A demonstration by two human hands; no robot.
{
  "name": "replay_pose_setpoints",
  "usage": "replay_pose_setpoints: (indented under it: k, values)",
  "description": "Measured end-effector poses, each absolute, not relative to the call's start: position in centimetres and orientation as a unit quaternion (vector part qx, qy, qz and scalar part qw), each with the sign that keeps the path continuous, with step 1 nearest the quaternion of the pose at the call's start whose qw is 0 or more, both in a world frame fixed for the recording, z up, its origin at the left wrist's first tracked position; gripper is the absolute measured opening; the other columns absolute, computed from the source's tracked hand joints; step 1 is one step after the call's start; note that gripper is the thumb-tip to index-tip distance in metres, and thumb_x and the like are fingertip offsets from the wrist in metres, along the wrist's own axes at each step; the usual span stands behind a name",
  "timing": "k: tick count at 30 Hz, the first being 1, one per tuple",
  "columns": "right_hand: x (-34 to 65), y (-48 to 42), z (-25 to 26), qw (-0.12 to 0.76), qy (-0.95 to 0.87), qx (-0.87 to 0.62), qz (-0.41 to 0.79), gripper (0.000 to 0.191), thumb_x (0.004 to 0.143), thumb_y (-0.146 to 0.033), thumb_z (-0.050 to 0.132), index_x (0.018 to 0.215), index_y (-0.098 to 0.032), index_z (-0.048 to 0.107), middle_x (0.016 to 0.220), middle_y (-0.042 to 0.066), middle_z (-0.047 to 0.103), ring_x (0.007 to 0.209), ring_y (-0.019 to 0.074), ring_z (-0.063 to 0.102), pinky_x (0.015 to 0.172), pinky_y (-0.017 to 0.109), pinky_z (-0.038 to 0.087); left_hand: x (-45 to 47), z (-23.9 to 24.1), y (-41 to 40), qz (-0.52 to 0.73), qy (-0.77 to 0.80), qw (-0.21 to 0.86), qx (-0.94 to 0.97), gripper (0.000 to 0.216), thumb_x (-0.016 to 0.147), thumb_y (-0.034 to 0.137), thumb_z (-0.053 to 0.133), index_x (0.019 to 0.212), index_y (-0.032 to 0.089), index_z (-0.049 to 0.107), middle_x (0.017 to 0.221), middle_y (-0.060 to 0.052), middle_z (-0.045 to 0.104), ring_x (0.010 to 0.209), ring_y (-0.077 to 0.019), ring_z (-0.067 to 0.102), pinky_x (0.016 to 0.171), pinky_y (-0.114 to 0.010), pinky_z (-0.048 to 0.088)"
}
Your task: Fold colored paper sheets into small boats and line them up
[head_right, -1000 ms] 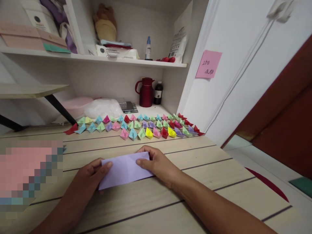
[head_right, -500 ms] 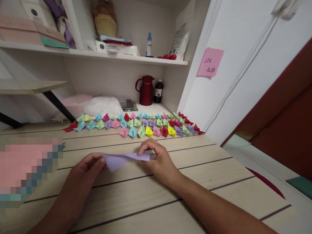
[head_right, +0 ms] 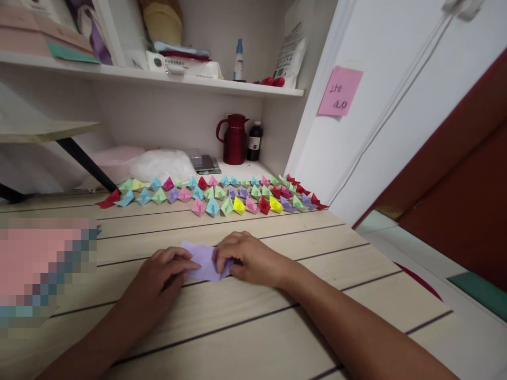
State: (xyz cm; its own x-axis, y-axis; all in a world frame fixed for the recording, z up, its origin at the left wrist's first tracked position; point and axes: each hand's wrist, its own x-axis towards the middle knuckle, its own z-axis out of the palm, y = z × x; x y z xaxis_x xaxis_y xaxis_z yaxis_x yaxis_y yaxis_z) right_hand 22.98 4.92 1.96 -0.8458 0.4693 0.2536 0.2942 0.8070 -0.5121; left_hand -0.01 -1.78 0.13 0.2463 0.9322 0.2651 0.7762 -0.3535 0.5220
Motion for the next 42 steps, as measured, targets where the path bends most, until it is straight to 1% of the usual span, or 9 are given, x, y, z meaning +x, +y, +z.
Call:
replay_pose_setpoints:
  k: [5, 12, 18, 22, 32, 35, 38, 40, 42]
  values:
    - [23.3, 5.1, 1.9, 0.194, -0.923, -0.246, 0.222, 0.051, 0.069, 0.007, 0.057, 0.109, -0.023, 0.063, 0.11, 0.005, 0.067, 0.104, 0.02, 0.059, 0.094, 0.035, 0.041, -0.6, 0.2, -1.8, 0.224, 0.531, 0.131, 0.807, 0.045, 0.081, 0.007, 0.043, 0.096, 0.032, 0.076, 0.111, -0.006, 0.066, 0.104, -0.0245, 0.059, 0.091, -0.045, 0.046]
    - [23.8, 5.7, 1.5, 0.207, -0.909, -0.25, 0.262, 0.037, 0.078, -0.004, 0.064, 0.107, -0.026, 0.068, 0.121, 0.005, 0.06, 0.115, 0.0198, 0.054, 0.099, 0.035, 0.04, -0.7, 0.0, -1.8, 0.213, 0.52, 0.124, 0.817, 0.05, 0.077, 0.003, 0.044, 0.097, 0.036, 0.076, 0.114, -0.004, 0.067, 0.104, -0.0236, 0.06, 0.091, -0.045, 0.046]
    - [24.0, 6.1, 1.8, 0.172, -0.901, -0.252, 0.308, 0.002, 0.082, -0.024, 0.071, 0.083, -0.022, 0.072, 0.115, 0.004, 0.063, 0.111, 0.0204, 0.056, 0.099, 0.036, 0.039, -0.7, -0.6, -2.0, 0.224, 0.506, 0.111, 0.826, 0.053, 0.075, 0.001, 0.046, 0.098, 0.038, 0.076, 0.116, -0.003, 0.066, 0.104, -0.0237, 0.059, 0.092, -0.045, 0.045]
    - [24.0, 6.3, 1.3, 0.2, -0.89, -0.292, 0.286, 0.015, 0.085, -0.03, 0.067, 0.075, -0.019, 0.066, 0.113, 0.007, 0.064, 0.107, 0.021, 0.056, 0.091, 0.035, 0.043, -0.5, -0.5, -2.2, 0.215, 0.509, 0.111, 0.826, 0.054, 0.075, 0.0, 0.044, 0.099, 0.037, 0.075, 0.116, -0.004, 0.066, 0.104, -0.0235, 0.059, 0.092, -0.045, 0.045]
    - [23.1, 6.1, 0.1, 0.213, -0.892, -0.365, 0.161, 0.018, 0.079, -0.026, 0.072, 0.07, -0.019, 0.058, 0.097, 0.005, 0.063, 0.092, 0.0208, 0.055, 0.082, 0.035, 0.042, 0.0, 1.1, -2.5, 0.188, 0.523, 0.14, 0.82, 0.048, 0.076, 0.002, 0.041, 0.091, 0.03, 0.077, 0.114, -0.004, 0.067, 0.105, -0.0222, 0.059, 0.093, -0.042, 0.045]
    - [23.0, 6.1, 0.1, 0.21, -0.894, -0.369, 0.144, 0.018, 0.079, -0.027, 0.071, 0.07, -0.019, 0.058, 0.095, 0.005, 0.062, 0.09, 0.0209, 0.054, 0.081, 0.035, 0.041, 0.0, 1.0, -2.6, 0.171, 0.518, 0.122, 0.829, 0.053, 0.077, 0.002, 0.039, 0.11, 0.03, 0.071, 0.115, -0.004, 0.065, 0.107, -0.0227, 0.056, 0.094, -0.043, 0.043]
    - [22.9, 6.1, 0.1, 0.207, -0.896, -0.368, 0.137, 0.017, 0.08, -0.028, 0.071, 0.072, -0.019, 0.059, 0.095, 0.006, 0.062, 0.091, 0.0214, 0.054, 0.081, 0.035, 0.041, 0.2, 0.5, -2.6, 0.139, 0.511, 0.092, 0.843, 0.068, 0.078, 0.002, 0.038, 0.136, 0.035, 0.05, 0.119, -0.005, 0.063, 0.107, -0.0238, 0.055, 0.094, -0.044, 0.043]
    - [22.8, 6.0, 0.1, 0.207, -0.896, -0.368, 0.136, 0.017, 0.08, -0.028, 0.071, 0.073, -0.019, 0.059, 0.095, 0.006, 0.062, 0.092, 0.0216, 0.054, 0.082, 0.035, 0.041, 0.2, 0.2, -2.7, 0.108, 0.501, 0.069, 0.856, 0.072, 0.077, 0.003, 0.041, 0.138, 0.04, 0.045, 0.126, -0.006, 0.06, 0.111, -0.0264, 0.054, 0.094, -0.047, 0.042]
    - [22.8, 6.0, 0.1, 0.208, -0.895, -0.37, 0.137, 0.017, 0.08, -0.029, 0.071, 0.074, -0.019, 0.059, 0.095, 0.006, 0.062, 0.092, 0.0218, 0.055, 0.082, 0.035, 0.041, 0.3, 0.0, -2.6, 0.081, 0.494, 0.043, 0.864, 0.069, 0.076, 0.005, 0.045, 0.134, 0.042, 0.051, 0.131, -0.007, 0.058, 0.115, -0.0299, 0.053, 0.095, -0.05, 0.041]
